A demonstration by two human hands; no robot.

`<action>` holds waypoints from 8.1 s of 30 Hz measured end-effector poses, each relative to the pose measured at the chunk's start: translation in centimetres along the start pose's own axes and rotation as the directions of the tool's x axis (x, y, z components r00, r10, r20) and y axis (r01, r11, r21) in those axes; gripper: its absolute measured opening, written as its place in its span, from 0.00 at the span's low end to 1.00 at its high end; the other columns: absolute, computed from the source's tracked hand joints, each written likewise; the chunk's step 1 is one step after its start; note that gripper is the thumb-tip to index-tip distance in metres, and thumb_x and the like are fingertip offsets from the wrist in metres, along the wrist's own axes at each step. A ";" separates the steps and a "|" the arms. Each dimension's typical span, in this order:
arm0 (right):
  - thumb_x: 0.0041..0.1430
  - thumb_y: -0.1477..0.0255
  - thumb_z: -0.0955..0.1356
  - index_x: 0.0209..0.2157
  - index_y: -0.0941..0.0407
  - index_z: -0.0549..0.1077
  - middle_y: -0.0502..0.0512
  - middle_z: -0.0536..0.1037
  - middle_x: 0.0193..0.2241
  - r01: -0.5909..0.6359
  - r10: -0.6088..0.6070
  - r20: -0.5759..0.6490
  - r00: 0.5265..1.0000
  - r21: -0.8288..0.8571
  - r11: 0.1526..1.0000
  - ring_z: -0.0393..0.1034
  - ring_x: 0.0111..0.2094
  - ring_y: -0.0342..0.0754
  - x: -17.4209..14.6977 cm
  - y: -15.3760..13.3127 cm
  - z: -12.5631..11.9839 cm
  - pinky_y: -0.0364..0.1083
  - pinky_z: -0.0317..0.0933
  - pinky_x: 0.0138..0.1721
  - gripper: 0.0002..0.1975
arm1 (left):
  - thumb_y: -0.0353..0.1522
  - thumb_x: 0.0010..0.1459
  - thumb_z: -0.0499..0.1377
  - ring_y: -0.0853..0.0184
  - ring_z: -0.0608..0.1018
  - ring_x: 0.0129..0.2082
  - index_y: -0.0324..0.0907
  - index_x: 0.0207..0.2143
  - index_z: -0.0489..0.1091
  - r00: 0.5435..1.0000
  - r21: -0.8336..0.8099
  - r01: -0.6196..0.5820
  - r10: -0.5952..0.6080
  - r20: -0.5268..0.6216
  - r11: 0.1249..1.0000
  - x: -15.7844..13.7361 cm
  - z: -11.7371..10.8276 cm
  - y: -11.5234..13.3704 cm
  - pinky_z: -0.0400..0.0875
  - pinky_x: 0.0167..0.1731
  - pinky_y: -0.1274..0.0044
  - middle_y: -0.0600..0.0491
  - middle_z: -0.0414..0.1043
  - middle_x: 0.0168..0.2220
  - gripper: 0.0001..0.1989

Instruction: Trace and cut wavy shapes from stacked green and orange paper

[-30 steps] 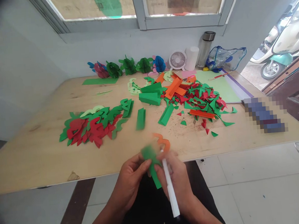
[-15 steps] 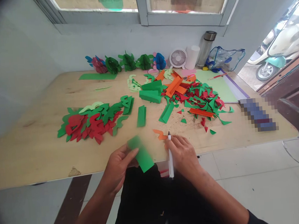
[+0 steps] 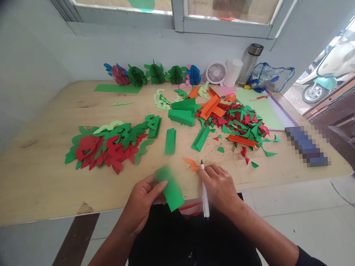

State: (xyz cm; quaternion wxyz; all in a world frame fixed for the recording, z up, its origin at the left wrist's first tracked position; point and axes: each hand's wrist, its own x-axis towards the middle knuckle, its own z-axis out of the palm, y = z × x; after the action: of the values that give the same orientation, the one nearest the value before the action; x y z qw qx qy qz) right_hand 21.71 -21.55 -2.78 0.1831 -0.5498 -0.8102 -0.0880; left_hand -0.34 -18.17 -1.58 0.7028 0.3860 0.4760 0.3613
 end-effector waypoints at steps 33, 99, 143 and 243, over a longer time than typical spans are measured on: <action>0.60 0.73 0.68 0.34 0.54 0.73 0.49 0.79 0.27 -0.415 0.678 -0.255 0.689 0.627 0.659 0.75 0.25 0.44 0.2 -3.4 -0.6 0.42 0.68 0.26 0.01 | 0.40 0.44 0.69 0.72 0.71 0.20 0.39 0.33 0.70 0.999 -0.101 0.030 -0.031 -0.013 0.994 2.3 4.8 1.0 0.66 0.17 0.83 0.57 0.71 0.23 0.18; 0.64 0.82 0.63 0.39 0.59 0.73 0.58 0.78 0.30 0.195 -0.154 -0.239 0.959 0.158 0.968 0.73 0.38 0.49 0.2 -1.7 -1.8 0.50 0.64 0.42 0.09 | 0.33 0.44 0.68 0.68 0.78 0.30 0.36 0.33 0.76 0.995 -0.326 0.084 -0.098 -0.026 0.942 1.6 5.5 0.8 0.72 0.30 0.80 0.51 0.78 0.31 0.13; 0.52 0.59 0.70 0.24 0.54 0.66 0.43 0.62 0.19 -0.526 0.804 0.223 0.552 0.841 0.128 0.54 0.22 0.40 2.7 -2.9 -1.0 0.42 0.53 0.24 0.15 | 0.39 0.45 0.70 0.66 0.79 0.30 0.40 0.44 0.72 0.994 -0.114 0.053 -0.041 0.105 0.992 -0.1 6.9 -0.3 0.77 0.32 0.75 0.51 0.78 0.34 0.24; 0.56 0.60 0.65 0.20 0.53 0.64 0.46 0.67 0.16 -0.671 0.542 0.456 0.706 0.676 0.306 0.60 0.21 0.42 3.0 -2.3 -2.5 0.42 0.53 0.24 0.16 | 0.31 0.44 0.64 0.72 0.75 0.22 0.38 0.24 0.77 0.986 0.039 -0.074 0.079 -0.149 0.996 2.0 4.9 1.9 0.70 0.21 0.85 0.54 0.76 0.21 0.05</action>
State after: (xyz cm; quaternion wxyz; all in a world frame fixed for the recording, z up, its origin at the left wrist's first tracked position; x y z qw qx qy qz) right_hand 19.15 -20.75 0.82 0.3719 -0.6709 -0.4981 0.4043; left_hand 4.63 -16.56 0.53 0.6438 0.3873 0.5186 0.4082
